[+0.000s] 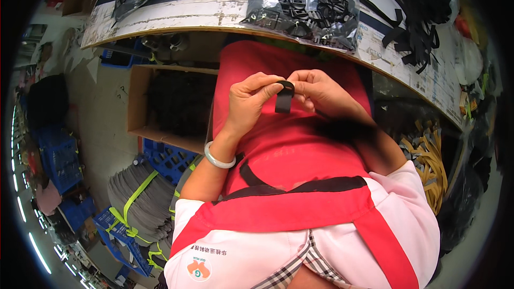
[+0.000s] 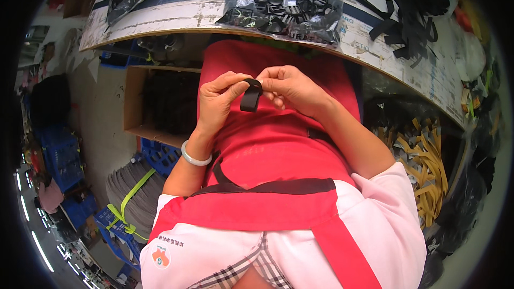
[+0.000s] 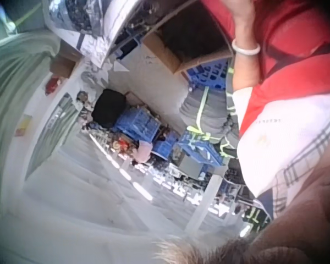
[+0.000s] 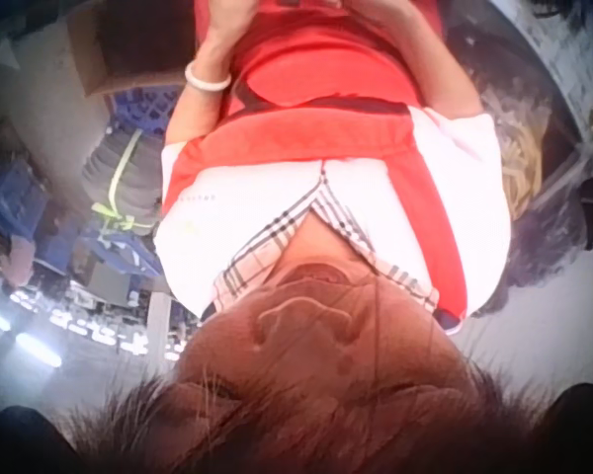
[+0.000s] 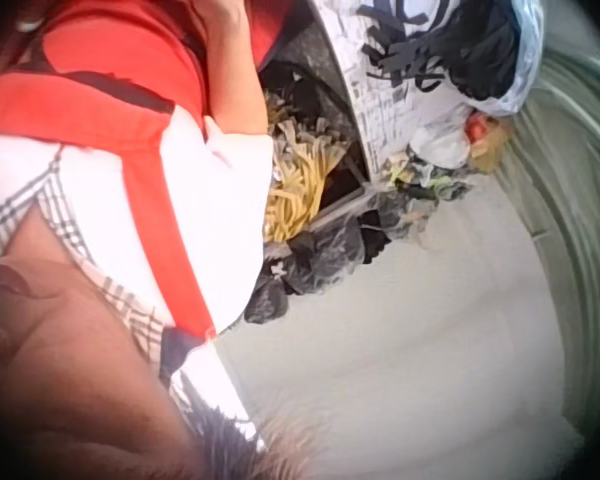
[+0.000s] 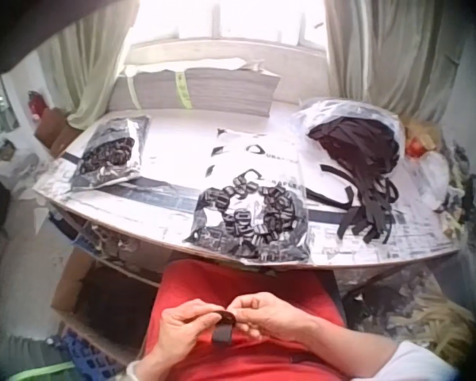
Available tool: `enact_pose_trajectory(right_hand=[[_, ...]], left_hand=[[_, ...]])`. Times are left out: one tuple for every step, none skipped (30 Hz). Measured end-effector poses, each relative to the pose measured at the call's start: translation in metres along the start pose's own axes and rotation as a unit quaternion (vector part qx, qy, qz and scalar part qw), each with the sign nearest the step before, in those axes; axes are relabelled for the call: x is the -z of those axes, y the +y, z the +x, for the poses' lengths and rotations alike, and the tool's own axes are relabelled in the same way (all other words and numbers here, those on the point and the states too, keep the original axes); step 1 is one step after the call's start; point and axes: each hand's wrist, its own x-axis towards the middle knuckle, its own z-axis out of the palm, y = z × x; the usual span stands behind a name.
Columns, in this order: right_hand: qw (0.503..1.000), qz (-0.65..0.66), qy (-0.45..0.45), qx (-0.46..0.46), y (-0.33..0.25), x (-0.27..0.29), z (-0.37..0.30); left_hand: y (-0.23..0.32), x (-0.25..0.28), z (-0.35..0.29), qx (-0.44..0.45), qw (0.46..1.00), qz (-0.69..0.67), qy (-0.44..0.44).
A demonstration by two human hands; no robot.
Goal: The recorder is assembling small plastic buckles onto black straps at a workshop bench.
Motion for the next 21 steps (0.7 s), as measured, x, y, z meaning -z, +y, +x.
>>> enact_pose_trajectory(right_hand=[[1.0,-0.01,0.005,0.02,-0.001,-0.002,0.004],[0.999,-0.018,0.012,0.042,-0.004,-0.004,0.007],[0.997,-0.017,0.044,0.066,-0.009,-0.004,0.013],[0.986,-0.075,0.083,0.124,-0.011,0.0,0.017],[0.982,-0.095,0.094,0.137,-0.01,0.006,0.019],[0.976,-0.116,0.108,0.149,-0.008,0.013,0.022],[0.976,-0.137,0.097,0.137,-0.005,0.014,0.023],[0.975,-0.16,0.09,0.126,-0.003,0.013,0.021],[0.979,-0.156,0.06,0.114,0.002,0.013,0.021],[0.98,-0.167,0.053,0.094,0.005,0.011,0.019],[0.981,-0.173,0.049,0.08,0.013,0.011,0.02],[0.981,-0.178,0.048,0.065,0.02,0.012,0.022],[0.979,-0.188,0.046,0.06,0.027,0.014,0.023],[0.978,-0.196,0.042,0.056,0.031,0.014,0.022],[0.974,-0.21,0.042,0.07,0.034,0.012,0.019],[0.968,-0.232,0.028,0.09,0.035,0.01,0.019],[0.957,-0.27,0.034,0.104,0.036,0.01,0.018],[0.943,-0.309,0.034,0.119,0.037,0.008,0.018],[0.927,-0.349,0.04,0.131,0.04,0.011,0.017],[0.917,-0.377,0.05,0.122,0.041,0.013,0.014],[0.911,-0.388,0.045,0.132,0.044,0.018,0.013]], left_hand=[[0.007,0.009,-0.004,0.024,0.999,0.019,-0.016],[0.02,0.016,-0.006,0.048,0.998,0.038,-0.035],[0.039,0.027,-0.014,0.035,0.995,0.085,-0.043],[0.054,0.042,-0.022,0.042,0.993,0.095,-0.048],[0.075,0.056,-0.033,0.071,0.992,0.103,-0.017],[0.088,0.077,-0.044,0.063,0.983,0.174,0.002],[0.1,0.096,-0.056,0.063,0.966,0.246,0.042],[0.107,0.111,-0.066,0.025,0.925,0.359,0.124],[0.107,0.126,-0.075,-0.002,0.904,0.382,0.192],[0.105,0.134,-0.075,-0.012,0.865,0.446,0.232],[0.095,0.136,-0.07,-0.015,0.88,0.417,0.226],[0.087,0.136,-0.063,-0.018,0.895,0.387,0.219],[0.078,0.114,-0.043,-0.009,0.926,0.336,0.173],[0.072,0.087,-0.023,-0.003,0.943,0.311,0.118],[0.068,0.059,-0.003,-0.008,0.952,0.299,0.062],[0.06,0.042,0.02,-0.065,0.942,0.329,-0.014],[0.064,0.015,0.044,-0.095,0.927,0.356,-0.071],[0.053,0.001,0.07,-0.151,0.921,0.347,-0.09],[0.042,-0.016,0.099,-0.152,0.937,0.293,-0.117],[0.035,-0.033,0.128,-0.214,0.899,0.357,-0.133],[0.024,-0.047,0.158,-0.224,0.882,0.385,-0.156]])
